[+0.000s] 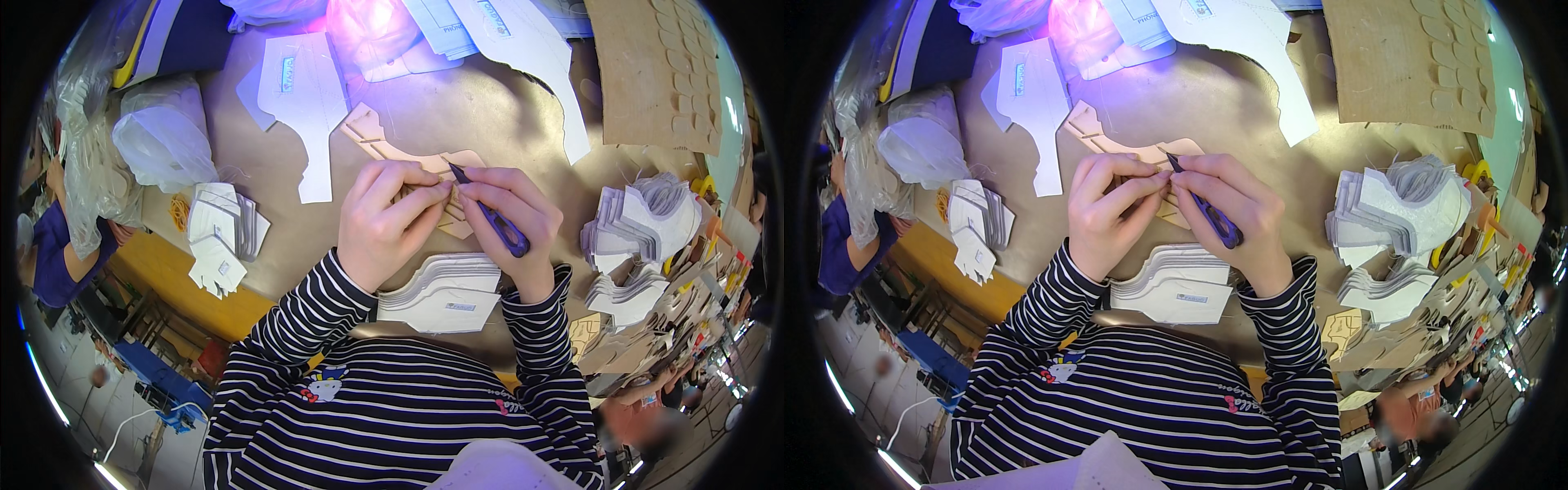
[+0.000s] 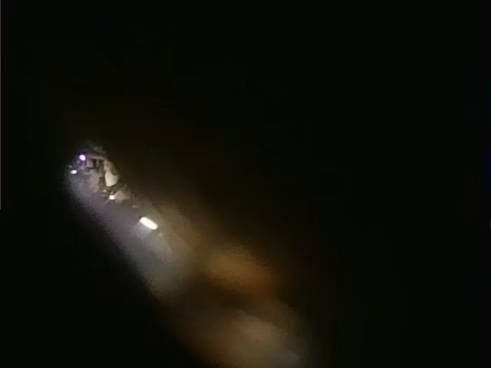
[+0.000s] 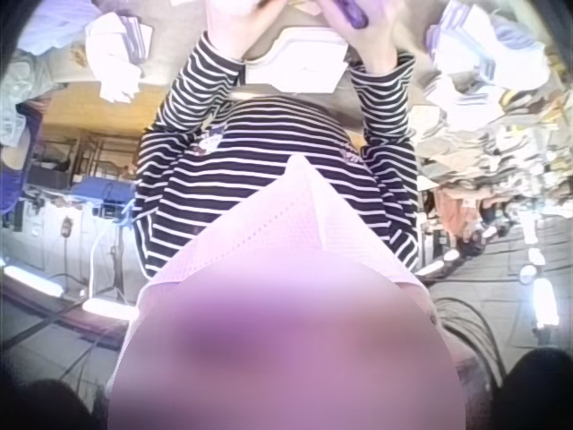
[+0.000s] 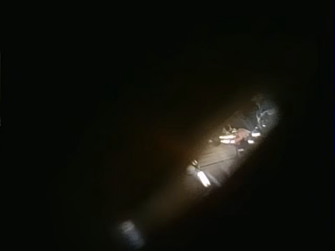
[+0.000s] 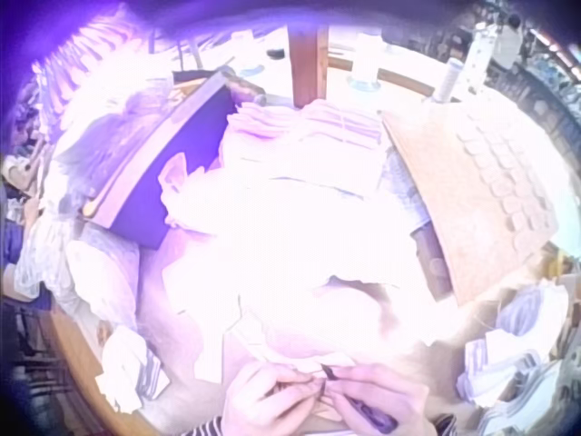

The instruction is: The person uses a purple utility knife to cut along marked lines on a cardboard pattern piece. They rotate the piece and make precise cuts, then inspect the cutout and continue trimming edges. The work occurs at a cluttered table with stacks of white fabric pieces and other cardboard patterns nearby.

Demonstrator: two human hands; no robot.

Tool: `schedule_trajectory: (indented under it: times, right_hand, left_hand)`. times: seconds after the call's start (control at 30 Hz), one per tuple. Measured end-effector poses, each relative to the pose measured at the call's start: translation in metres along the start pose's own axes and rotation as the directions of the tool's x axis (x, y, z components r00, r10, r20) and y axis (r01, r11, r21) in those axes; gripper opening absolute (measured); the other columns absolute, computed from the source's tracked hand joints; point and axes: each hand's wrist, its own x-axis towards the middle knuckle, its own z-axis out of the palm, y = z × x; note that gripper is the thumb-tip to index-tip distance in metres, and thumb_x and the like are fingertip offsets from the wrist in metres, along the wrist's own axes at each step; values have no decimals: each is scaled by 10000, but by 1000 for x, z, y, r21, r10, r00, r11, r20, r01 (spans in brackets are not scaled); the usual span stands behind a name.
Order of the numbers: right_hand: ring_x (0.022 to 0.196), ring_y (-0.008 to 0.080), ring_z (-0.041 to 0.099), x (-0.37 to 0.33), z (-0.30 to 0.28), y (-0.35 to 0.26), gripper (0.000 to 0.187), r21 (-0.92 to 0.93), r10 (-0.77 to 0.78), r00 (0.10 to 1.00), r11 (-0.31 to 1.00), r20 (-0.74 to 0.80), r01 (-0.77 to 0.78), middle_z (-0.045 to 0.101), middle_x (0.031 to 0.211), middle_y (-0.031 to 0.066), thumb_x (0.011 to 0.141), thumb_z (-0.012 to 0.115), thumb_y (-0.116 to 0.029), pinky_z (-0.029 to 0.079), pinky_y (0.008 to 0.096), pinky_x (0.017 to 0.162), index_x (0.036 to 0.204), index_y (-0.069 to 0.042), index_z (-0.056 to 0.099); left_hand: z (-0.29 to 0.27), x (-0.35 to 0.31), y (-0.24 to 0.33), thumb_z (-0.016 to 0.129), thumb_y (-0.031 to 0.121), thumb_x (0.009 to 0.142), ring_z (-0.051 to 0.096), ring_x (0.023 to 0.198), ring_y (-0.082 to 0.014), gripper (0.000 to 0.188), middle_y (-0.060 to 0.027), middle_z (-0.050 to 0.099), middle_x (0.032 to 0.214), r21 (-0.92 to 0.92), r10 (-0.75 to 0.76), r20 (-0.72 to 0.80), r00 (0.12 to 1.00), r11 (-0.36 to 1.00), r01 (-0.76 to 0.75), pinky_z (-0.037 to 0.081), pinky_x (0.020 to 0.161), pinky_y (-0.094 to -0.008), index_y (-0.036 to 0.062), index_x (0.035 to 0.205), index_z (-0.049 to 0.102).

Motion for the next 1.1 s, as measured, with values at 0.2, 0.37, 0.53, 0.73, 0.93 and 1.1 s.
schedule_trajectory:
  times: [0.2,0.37,0.53,0.73,0.93,1.1]
  right_hand:
    - [786,226,680,0,0,0,130,0,13,1000,1000,-18,-13,665,924,130,769,722,52,549,279,705,894,25,701]
    - [763,219,666,0,0,-2,132,4,32,999,999,-12,-32,652,899,121,768,726,50,540,277,685,891,19,693]
    - [739,214,656,3,1,-3,122,34,47,999,998,8,-48,646,870,119,778,724,45,531,282,653,885,16,673]
    - [717,202,651,5,6,-2,97,56,64,998,996,-27,-62,647,848,116,801,700,53,524,275,636,882,15,661]
    - [706,96,623,-1,14,-6,183,290,370,925,897,-81,-334,657,842,84,850,676,49,510,227,645,1006,8,589]
    - [722,65,599,-3,16,-2,201,237,352,934,914,-60,-329,671,876,87,835,695,63,488,198,653,876,-4,509]
  left_hand:
    - [0,0,0,751,33,717,592,843,-232,153,-32,637,893,-7,-1,2,1000,1000,1,509,722,-339,62,862,714]
    - [0,1,0,751,33,716,593,845,-233,152,-33,637,893,-6,-4,7,1000,1000,4,509,722,-341,61,860,714]
    - [-1,1,1,750,31,709,593,848,-233,159,-31,639,895,-11,-11,13,1000,1000,11,509,724,-343,63,861,716]
    - [-1,1,0,747,30,708,590,847,-234,161,-31,639,897,-4,-11,20,1000,1000,11,507,730,-342,63,863,714]
    - [0,1,0,745,28,714,588,849,-235,155,-30,639,895,-1,-8,16,1000,1000,8,505,729,-341,62,860,709]
    - [0,1,0,747,26,712,587,854,-238,159,-31,636,898,-2,-3,12,1000,1000,3,502,734,-342,62,861,704]
